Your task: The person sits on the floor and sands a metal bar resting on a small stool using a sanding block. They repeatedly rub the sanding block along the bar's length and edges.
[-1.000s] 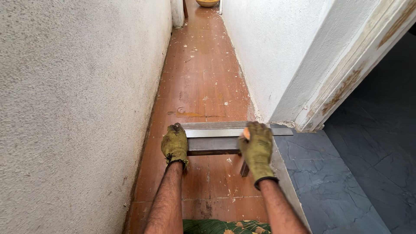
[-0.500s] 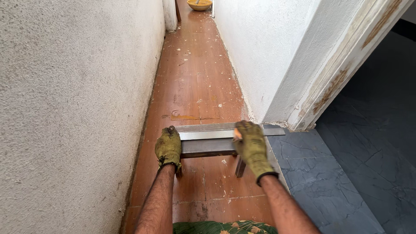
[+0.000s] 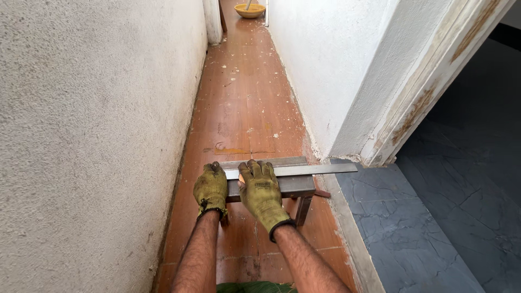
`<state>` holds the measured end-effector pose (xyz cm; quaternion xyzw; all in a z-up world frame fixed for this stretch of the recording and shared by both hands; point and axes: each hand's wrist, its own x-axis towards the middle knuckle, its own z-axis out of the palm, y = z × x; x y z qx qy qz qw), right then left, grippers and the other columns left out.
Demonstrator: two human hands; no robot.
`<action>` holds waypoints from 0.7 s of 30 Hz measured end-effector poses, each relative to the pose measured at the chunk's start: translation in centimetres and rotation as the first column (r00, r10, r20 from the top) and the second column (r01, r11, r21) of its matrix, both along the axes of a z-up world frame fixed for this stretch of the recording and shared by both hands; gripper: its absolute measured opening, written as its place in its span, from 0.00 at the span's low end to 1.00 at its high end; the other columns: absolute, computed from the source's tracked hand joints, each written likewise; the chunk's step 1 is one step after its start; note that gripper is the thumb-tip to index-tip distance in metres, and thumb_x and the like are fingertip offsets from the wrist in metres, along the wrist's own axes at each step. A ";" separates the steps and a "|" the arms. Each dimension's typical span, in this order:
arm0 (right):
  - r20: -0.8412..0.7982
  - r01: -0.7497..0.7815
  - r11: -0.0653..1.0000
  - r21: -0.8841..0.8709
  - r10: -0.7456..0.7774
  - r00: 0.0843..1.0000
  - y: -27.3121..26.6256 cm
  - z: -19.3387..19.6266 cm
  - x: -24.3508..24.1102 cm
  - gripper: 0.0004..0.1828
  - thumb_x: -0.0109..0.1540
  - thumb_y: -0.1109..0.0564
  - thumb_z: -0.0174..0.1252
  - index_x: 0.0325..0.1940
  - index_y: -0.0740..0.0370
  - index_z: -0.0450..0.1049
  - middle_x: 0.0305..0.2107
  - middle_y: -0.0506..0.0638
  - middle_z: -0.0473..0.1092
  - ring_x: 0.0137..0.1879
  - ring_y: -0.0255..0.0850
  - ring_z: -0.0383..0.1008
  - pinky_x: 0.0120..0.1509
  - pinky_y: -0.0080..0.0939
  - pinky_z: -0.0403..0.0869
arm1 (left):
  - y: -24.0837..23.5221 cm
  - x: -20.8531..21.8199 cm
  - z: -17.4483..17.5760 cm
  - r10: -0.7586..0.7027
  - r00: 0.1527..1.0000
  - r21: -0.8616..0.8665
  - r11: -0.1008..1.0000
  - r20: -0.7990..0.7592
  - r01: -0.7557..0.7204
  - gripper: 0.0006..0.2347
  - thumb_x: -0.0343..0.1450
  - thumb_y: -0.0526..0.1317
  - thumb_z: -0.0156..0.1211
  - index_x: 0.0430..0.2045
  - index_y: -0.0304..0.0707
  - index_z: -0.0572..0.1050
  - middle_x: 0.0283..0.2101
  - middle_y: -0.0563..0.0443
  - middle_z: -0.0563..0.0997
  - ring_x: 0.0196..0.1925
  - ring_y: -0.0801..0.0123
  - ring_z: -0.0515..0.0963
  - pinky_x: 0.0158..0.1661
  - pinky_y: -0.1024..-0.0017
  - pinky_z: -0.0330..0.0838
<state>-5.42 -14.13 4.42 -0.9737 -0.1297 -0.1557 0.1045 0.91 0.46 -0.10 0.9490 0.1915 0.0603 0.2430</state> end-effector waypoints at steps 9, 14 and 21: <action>-0.061 0.289 0.957 0.010 -0.288 0.956 -15.6 2.4 -0.3 0.31 0.57 0.51 0.65 0.65 0.48 0.68 0.62 0.51 0.65 0.70 0.51 0.61 0.77 0.51 0.60 | -0.1 -0.8 -0.1 0.034 0.999 -0.051 0.998 0.016 -0.033 0.23 0.79 0.55 0.34 0.44 0.38 0.77 0.38 0.35 0.85 0.43 0.46 0.85 0.44 0.51 0.79; -0.029 0.271 0.935 -0.230 -0.285 0.958 -9.5 1.3 1.3 0.31 0.64 0.47 0.55 0.71 0.55 0.61 0.69 0.57 0.58 0.75 0.53 0.55 0.79 0.58 0.49 | -0.5 -1.1 1.8 -0.018 0.997 0.002 1.000 -0.071 0.018 0.23 0.81 0.55 0.31 0.48 0.37 0.75 0.40 0.35 0.85 0.45 0.48 0.86 0.47 0.49 0.78; -0.097 -0.019 0.999 -0.042 0.015 0.995 -0.7 -0.3 0.9 0.32 0.64 0.48 0.56 0.72 0.53 0.61 0.71 0.55 0.56 0.77 0.52 0.51 0.81 0.57 0.46 | 0.3 -2.0 5.0 -0.030 0.981 0.050 0.998 -0.191 0.040 0.30 0.77 0.63 0.27 0.64 0.40 0.60 0.48 0.30 0.81 0.49 0.41 0.83 0.49 0.40 0.73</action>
